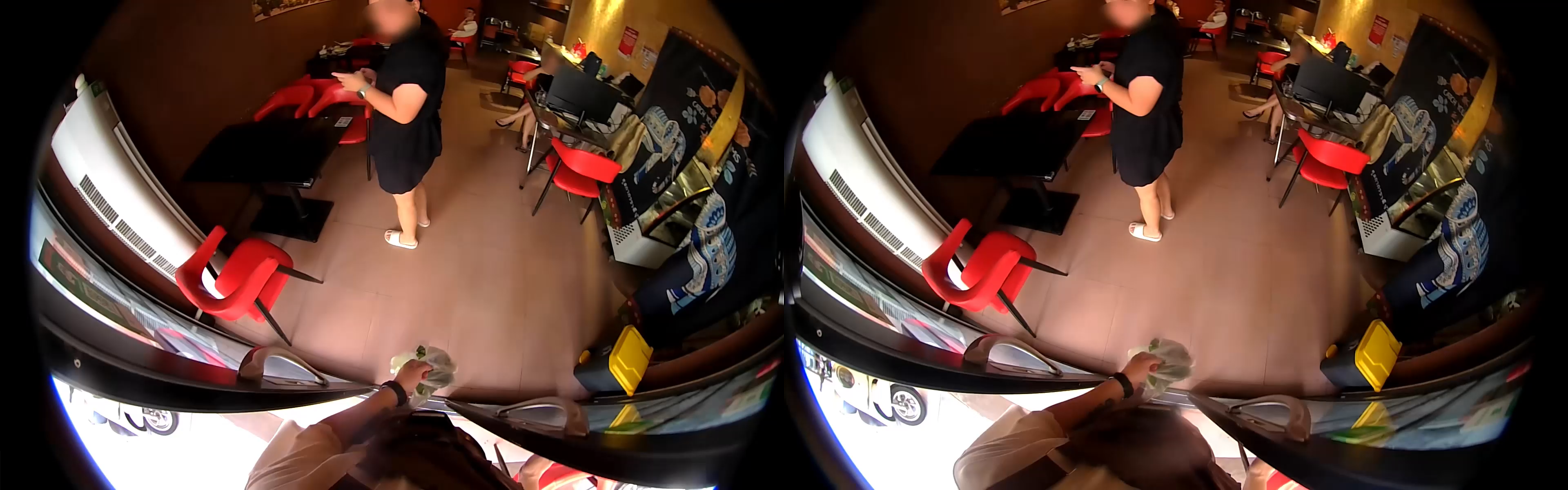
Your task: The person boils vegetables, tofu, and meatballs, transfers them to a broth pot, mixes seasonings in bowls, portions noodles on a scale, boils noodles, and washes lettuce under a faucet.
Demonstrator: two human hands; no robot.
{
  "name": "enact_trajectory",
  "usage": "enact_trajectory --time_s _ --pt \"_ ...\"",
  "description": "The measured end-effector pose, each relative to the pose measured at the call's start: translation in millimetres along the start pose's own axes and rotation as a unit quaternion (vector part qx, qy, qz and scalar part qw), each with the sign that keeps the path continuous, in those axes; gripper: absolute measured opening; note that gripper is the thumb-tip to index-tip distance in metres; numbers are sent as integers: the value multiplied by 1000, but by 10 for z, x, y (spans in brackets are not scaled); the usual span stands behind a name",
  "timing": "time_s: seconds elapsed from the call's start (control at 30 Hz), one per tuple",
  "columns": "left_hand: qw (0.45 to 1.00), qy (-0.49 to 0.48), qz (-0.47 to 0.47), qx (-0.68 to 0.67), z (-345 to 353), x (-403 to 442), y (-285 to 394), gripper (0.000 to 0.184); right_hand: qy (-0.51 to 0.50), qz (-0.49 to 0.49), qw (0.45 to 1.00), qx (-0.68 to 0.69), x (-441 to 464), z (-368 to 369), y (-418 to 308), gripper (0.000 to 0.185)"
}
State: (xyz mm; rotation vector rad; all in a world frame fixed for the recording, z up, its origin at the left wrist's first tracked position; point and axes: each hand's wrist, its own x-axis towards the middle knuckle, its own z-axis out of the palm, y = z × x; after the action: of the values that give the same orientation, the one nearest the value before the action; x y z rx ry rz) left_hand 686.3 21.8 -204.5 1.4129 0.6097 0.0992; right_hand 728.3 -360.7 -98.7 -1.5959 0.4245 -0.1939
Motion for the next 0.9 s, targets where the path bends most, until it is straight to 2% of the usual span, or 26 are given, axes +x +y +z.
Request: enact_trajectory --time_s 0.03,0.1,0.2,0.3,0.33,0.43,0.47,0.5,0.57,0.67,0.77,0.8,0.9 --pt "998 18 -29 -50 122 191 -4 31 3 5 1000 -8 87 98 -51 29" --pt "999 20 -33 -10 176 537 80 33 3 17 999 -27 252 314 -131 29" --pt "975 2 112 191 222 1092 140 34 -10 25 998 -49 529 632 -191 29" --pt "978 -5 140 155 344 1728 265 35 -31 27 997 -63 777 1038 -244 29" --pt "969 -29 157 190 244 1878 471 31 -37 31 997 -66 847 1191 -249 29" --pt "923 -49 254 285 155 2617 257 6 -59 40 994 -78 1087 1809 -246 28" --pt "949 -76 220 215 165 2887 233 4 -67 39 994 -81 1215 2000 -261 28" --pt "967 -117 145 173 259 3045 356 4 -70 38 993 -88 1322 2267 -332 28" --pt "955 -157 132 212 240 3385 556 8 -81 38 991 -104 1509 2821 -492 28" --pt "875 -179 293 342 158 3867 779 11 -104 37 986 -122 1731 3562 -778 28" --pt "880 -239 252 324 25 4234 910 14 -130 33 981 -137 1920 4140 -1010 28" --pt "856 -259 270 358 -23 4331 1058 14 -140 30 980 -140 1980 4319 -1081 28" --pt "896 -280 165 304 -154 4587 1225 13 -177 23 974 -141 2208 4763 -1181 28"
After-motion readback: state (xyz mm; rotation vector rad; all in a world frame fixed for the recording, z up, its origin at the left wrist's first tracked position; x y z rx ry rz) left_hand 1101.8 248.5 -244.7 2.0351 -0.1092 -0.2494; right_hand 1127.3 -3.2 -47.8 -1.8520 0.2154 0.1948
